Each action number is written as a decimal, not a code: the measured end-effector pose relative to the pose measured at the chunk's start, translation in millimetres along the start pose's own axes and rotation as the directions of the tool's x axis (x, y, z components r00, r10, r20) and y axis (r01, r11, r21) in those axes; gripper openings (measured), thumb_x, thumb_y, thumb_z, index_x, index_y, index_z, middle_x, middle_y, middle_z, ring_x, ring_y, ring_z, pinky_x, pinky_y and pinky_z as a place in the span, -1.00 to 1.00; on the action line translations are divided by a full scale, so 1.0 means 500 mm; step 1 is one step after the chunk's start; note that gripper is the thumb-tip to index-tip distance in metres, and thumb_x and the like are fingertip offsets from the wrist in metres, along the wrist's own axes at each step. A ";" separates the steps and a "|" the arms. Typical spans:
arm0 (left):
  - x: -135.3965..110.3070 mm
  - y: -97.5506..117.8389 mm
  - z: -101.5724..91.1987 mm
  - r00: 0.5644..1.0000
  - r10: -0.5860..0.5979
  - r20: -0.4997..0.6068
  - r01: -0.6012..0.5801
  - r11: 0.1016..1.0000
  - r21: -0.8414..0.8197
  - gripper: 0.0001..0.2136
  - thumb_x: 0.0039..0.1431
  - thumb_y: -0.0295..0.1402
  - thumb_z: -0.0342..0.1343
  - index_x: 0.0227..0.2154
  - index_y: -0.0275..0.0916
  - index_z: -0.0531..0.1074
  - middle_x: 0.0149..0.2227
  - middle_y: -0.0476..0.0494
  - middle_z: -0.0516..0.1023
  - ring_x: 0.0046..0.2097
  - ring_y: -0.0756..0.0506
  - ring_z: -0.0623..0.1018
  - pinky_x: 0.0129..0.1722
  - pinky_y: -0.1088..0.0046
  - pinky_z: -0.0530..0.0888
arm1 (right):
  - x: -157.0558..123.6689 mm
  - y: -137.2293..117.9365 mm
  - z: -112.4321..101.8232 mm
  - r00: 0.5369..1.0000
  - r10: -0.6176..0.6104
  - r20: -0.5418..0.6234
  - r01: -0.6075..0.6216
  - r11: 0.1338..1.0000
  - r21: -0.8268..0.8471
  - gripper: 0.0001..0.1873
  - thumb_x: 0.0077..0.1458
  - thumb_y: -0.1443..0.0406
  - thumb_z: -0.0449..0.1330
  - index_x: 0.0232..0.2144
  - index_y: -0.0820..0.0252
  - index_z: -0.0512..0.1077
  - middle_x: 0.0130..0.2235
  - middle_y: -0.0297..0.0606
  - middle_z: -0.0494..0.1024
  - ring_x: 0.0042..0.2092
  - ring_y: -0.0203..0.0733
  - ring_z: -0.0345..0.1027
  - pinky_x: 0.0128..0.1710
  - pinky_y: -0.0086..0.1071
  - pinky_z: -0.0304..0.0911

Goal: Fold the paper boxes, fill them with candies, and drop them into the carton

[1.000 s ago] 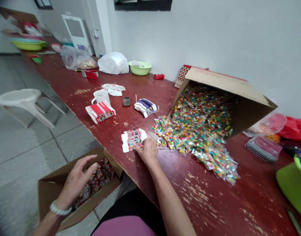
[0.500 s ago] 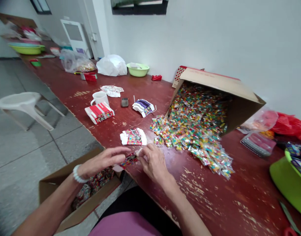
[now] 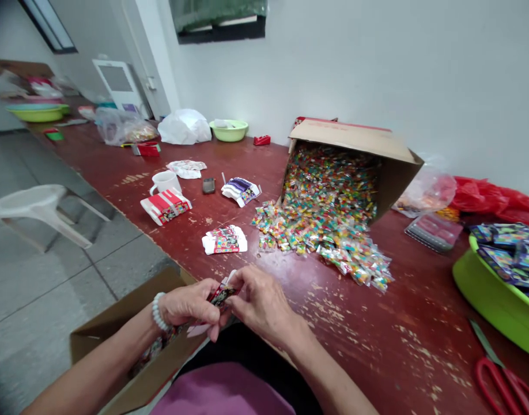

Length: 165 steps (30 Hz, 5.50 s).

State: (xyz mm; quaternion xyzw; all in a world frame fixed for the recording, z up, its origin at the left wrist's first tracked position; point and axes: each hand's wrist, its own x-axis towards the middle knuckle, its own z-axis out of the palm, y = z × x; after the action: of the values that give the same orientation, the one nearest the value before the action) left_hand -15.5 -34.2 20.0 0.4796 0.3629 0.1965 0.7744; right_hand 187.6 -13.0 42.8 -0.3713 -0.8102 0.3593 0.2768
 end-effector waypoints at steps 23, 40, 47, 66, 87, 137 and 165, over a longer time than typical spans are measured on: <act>0.018 0.046 0.104 0.991 -0.101 -0.092 0.102 0.995 0.003 -0.78 -0.11 -0.31 0.34 -0.46 -0.34 0.49 -0.53 -0.07 0.53 -0.59 -0.04 0.55 -0.60 0.54 0.44 | -0.081 0.015 -0.015 0.997 0.070 0.044 -0.083 0.902 0.424 -0.78 0.05 0.41 0.19 -0.22 0.11 0.32 -0.43 -0.45 0.44 -0.45 -0.36 0.29 -0.48 -0.51 0.15; 0.047 -0.010 0.145 0.719 0.371 -0.588 -0.322 0.927 0.191 -0.50 0.06 -0.33 0.28 0.03 -0.13 0.22 -0.19 -0.08 0.56 -0.23 -0.09 0.59 -0.23 0.38 0.53 | -0.075 0.053 0.012 0.892 0.350 -0.284 -0.168 0.843 0.510 -0.76 0.13 0.13 0.19 -0.35 0.20 0.46 -0.40 -0.28 0.58 -0.37 -0.20 0.43 -0.36 -0.38 0.29; 0.044 -0.017 0.161 0.668 0.372 -0.645 -0.388 0.913 0.124 -0.46 0.10 -0.33 0.25 0.14 -0.12 0.21 0.02 -0.16 0.53 -0.10 -0.11 0.59 -0.17 0.44 0.53 | -0.080 0.058 0.064 0.879 0.362 -0.311 -0.041 0.706 0.707 -0.55 0.14 0.19 0.21 0.06 0.11 0.25 -0.18 -0.23 0.57 -0.19 -0.17 0.48 -0.20 -0.33 0.38; 0.049 -0.031 0.144 0.747 0.340 -0.572 -0.331 0.935 0.123 -0.76 0.12 -0.24 0.24 -0.19 -0.22 0.50 -0.22 -0.12 0.58 -0.21 -0.08 0.51 -0.19 0.46 0.45 | -0.066 0.072 -0.001 0.942 0.315 -0.117 -0.163 0.732 0.662 -0.74 0.01 0.17 0.32 -0.28 0.20 0.48 -0.40 -0.35 0.51 -0.38 -0.28 0.35 -0.35 -0.41 0.25; 0.061 -0.030 0.159 0.891 0.088 -0.445 -0.192 0.962 -0.194 -0.37 0.21 0.15 -0.09 0.10 -0.27 0.35 -0.45 -0.10 0.54 -0.63 0.03 0.46 -0.66 0.57 0.33 | -0.082 0.034 -0.023 0.984 0.163 -0.079 -0.116 0.902 0.416 -0.84 0.17 0.25 0.20 -0.26 0.16 0.56 -0.22 -0.25 0.64 -0.27 -0.19 0.50 -0.32 -0.40 0.36; 0.067 -0.042 0.009 0.623 0.168 -0.764 -0.410 0.902 -0.136 -0.51 -0.13 -0.31 0.41 -0.13 -0.21 0.33 -0.37 0.02 0.49 -0.47 -0.01 0.52 -0.61 0.53 0.49 | 0.023 0.200 -0.006 0.819 0.195 -0.539 -0.251 0.967 -0.032 -0.73 0.23 0.28 -0.01 -0.13 0.25 0.42 -0.27 -0.16 0.59 -0.32 -0.14 0.43 -0.31 -0.31 0.35; 0.058 -0.051 0.145 0.940 0.219 -0.264 -0.239 0.970 -0.050 -0.80 0.16 -0.32 0.18 -0.16 -0.19 0.39 -0.27 -0.07 0.43 -0.35 0.00 0.45 -0.42 0.52 0.46 | -0.085 0.037 -0.065 0.995 -0.103 -0.004 0.101 0.982 -0.158 -0.84 0.20 0.45 0.05 -0.28 0.15 0.39 -0.32 -0.29 0.52 -0.29 -0.22 0.38 -0.28 -0.40 0.25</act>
State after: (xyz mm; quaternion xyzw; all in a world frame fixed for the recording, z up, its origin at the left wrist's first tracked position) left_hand 56.9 -70.7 6.7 0.4574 0.3933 0.3602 0.7116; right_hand 242.5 -26.2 39.8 -0.3524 -0.8523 0.2772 0.2694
